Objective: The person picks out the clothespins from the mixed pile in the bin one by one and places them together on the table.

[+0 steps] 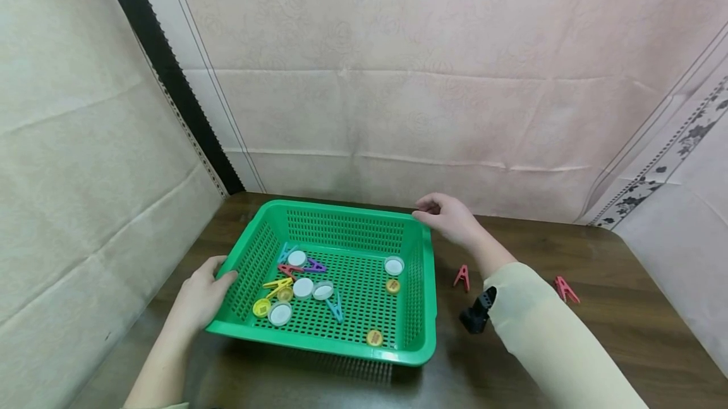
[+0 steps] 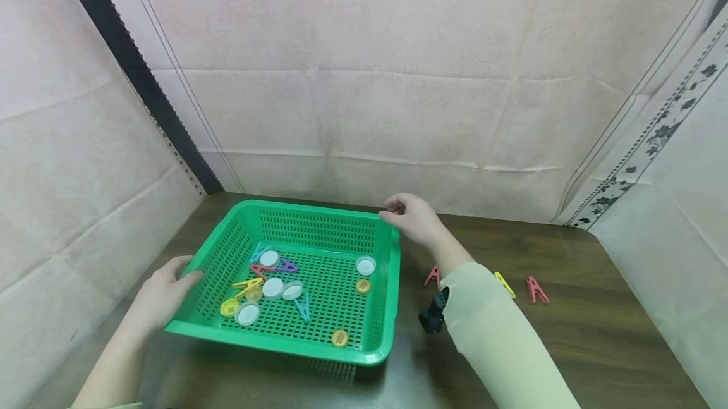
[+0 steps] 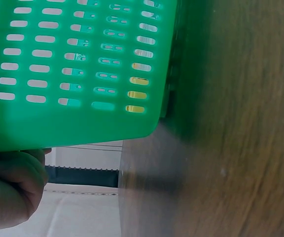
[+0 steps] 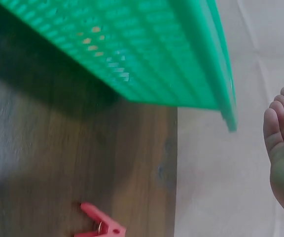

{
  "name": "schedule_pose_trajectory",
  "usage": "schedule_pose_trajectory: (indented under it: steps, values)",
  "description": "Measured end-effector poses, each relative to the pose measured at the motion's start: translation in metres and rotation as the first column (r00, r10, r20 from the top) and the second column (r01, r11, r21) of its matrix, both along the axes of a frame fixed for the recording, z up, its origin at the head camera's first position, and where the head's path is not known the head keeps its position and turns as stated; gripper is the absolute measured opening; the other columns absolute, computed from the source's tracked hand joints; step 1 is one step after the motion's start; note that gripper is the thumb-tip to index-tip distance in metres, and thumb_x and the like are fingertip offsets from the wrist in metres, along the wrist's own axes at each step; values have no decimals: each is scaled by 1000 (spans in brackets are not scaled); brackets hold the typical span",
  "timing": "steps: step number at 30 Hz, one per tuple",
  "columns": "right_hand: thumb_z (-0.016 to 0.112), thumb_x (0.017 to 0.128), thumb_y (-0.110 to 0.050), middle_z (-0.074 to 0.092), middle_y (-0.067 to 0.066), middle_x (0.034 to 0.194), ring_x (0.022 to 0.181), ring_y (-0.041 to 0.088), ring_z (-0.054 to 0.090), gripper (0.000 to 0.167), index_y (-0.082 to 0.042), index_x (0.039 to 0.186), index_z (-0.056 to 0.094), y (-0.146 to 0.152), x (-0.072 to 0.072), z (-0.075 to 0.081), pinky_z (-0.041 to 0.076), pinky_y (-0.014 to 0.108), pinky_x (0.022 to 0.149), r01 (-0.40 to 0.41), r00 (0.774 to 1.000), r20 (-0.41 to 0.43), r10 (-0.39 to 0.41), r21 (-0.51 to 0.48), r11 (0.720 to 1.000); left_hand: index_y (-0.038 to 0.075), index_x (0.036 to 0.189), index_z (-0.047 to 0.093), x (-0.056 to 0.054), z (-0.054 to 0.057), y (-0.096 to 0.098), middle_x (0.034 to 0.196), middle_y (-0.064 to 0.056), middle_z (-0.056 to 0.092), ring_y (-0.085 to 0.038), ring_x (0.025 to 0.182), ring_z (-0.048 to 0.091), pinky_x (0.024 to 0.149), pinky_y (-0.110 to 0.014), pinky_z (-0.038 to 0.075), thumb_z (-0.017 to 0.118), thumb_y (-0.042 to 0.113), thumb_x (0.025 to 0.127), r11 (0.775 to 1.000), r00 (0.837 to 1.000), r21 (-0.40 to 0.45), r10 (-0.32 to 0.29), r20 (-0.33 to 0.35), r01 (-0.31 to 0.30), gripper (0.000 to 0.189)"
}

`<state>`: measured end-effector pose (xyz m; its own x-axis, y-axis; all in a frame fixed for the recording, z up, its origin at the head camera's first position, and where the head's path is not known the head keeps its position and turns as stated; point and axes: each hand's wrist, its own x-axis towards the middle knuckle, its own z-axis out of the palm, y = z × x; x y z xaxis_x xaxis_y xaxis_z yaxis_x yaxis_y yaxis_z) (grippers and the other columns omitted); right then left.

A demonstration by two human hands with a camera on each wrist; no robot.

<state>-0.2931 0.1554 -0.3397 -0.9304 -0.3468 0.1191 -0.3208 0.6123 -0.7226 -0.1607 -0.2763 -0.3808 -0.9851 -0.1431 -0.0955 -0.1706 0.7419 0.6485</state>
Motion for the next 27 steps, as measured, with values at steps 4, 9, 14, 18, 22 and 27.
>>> schedule_pose_trajectory:
  steps: [4, 9, 14, 18, 22, 27]
  values:
    - [63, 90, -32, 61, 6, 106, 96, 22, 54, 35, -9, 116, 61, -9, -1, 0, 47, 39, 79, -23, 1000, 8, 23, -13, 1000, 0, 140, 35, -1, -1, 0, 120, -23, 52, -24, 78, 53, 60, -33, 41, 41, 39, 98, 1000, 1000, -6, -3, -1, 3, 58]
    - [62, 90, -31, 61, 6, 106, 96, 22, 54, 35, -9, 117, 60, -14, -1, -2, 46, 39, 80, -36, 999, 22, 36, -17, 999, 0, 140, 34, -2, 0, -1, 121, -23, 52, -25, 80, 54, 61, -33, 41, 41, 40, 98, 1000, 1000, -2, -9, 0, 9, 59]
    - [62, 91, -33, 60, 6, 107, 97, 22, 54, 35, -11, 118, 60, -21, -2, 1, 45, 39, 82, -34, 998, 56, 35, -19, 999, -1, 141, 33, -1, -1, -2, 125, -25, 49, -27, 85, 53, 63, -34, 41, 40, 41, 98, 1000, 1000, -14, -6, 6, 6, 61]
    - [62, 90, -33, 60, 5, 108, 98, 22, 53, 35, -11, 118, 60, -26, -3, 4, 45, 39, 83, -23, 998, 59, 23, -10, 1000, -1, 141, 33, 0, 0, -1, 123, -24, 50, -26, 83, 53, 62, -34, 41, 40, 41, 98, 1000, 1000, -6, -5, 10, 5, 61]
    - [62, 91, -32, 60, 6, 107, 98, 22, 54, 35, -10, 117, 60, -33, -4, 6, 45, 39, 83, -35, 998, 50, 36, -18, 999, -1, 140, 33, 1, 1, -1, 121, -24, 51, -25, 80, 53, 61, -33, 42, 41, 40, 98, 1000, 1000, 2, -3, 13, 3, 60]
    - [62, 91, -29, 60, 5, 107, 97, 21, 54, 34, -8, 117, 60, -45, -1, 7, 44, 39, 84, -74, 995, 59, 76, -29, 997, -1, 140, 33, 1, 2, 0, 121, -24, 51, -25, 81, 53, 62, -33, 41, 41, 40, 98, 1000, 1000, 3, -3, 14, 3, 59]
